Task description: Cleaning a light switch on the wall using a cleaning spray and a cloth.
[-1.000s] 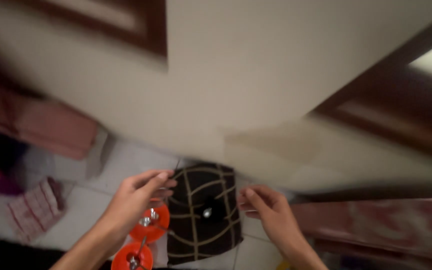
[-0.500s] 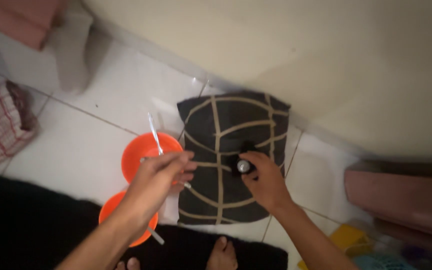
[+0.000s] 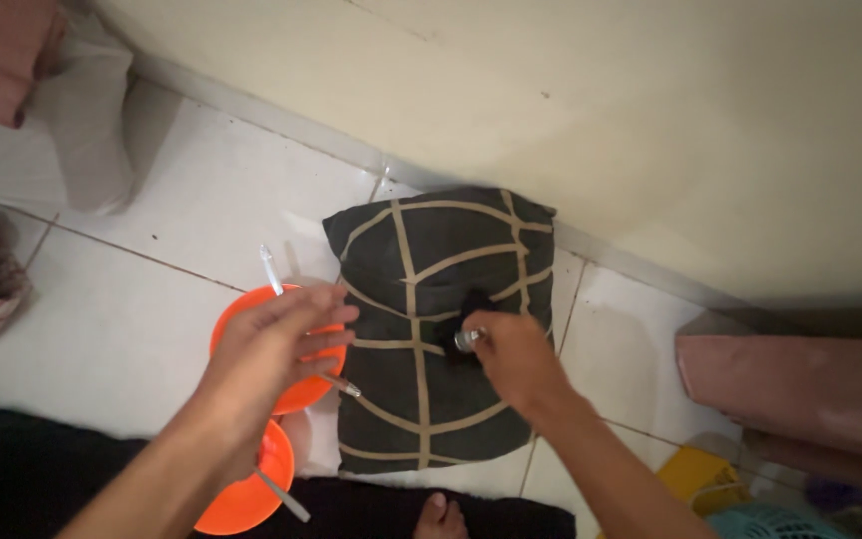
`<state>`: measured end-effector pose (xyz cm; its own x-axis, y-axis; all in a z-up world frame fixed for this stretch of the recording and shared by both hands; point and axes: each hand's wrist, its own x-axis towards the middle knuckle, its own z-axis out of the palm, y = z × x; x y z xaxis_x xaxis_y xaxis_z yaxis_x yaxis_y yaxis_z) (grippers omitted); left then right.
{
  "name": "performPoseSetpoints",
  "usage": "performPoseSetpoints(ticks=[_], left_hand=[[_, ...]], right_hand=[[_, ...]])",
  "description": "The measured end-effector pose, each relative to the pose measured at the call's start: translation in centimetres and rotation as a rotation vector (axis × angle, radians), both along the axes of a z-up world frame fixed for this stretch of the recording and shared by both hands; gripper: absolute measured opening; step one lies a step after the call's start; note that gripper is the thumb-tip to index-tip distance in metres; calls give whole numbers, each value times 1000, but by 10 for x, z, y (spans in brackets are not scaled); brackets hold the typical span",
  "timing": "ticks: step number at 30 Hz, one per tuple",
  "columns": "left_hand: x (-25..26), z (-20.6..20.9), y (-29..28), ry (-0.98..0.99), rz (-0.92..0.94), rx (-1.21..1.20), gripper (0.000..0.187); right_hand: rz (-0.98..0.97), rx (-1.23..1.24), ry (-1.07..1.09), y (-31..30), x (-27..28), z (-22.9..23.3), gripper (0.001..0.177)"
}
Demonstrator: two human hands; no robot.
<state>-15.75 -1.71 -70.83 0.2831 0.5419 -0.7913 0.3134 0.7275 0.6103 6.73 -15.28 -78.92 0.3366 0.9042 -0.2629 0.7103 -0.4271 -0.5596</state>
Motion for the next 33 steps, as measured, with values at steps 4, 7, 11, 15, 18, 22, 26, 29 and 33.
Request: performPoseSetpoints(ticks=[4,7,11,15,18,22,26,29,33], left_hand=[[1,0,8,-78,12,40,46],[12,24,9,-55,-141,64,50],[15,15,5,-78,-424,56,61],[17,9,-6,-168,-568,7,68],[15,-6,-10,-300,-523,1,69],[22,32,-13,-211,-395,-121,63],[14,22,-20,-257,-304,-135,56],[10,19,-20,-227,-217,-156,50],[3,19,-22,-216,-138,-174,47]], right_hand=[[-131,-55,143,10,3,42,20],[-129,97,325,17,7,71,23],[-144,133,505,34,9,117,25],[-150,109,674,37,11,129,21],[-165,106,707,34,9,133,21],[-201,124,744,28,4,131,22],[-232,87,833,23,-1,124,25],[-406,11,934,21,0,111,31],[-592,-38,764,-5,13,43,32]])
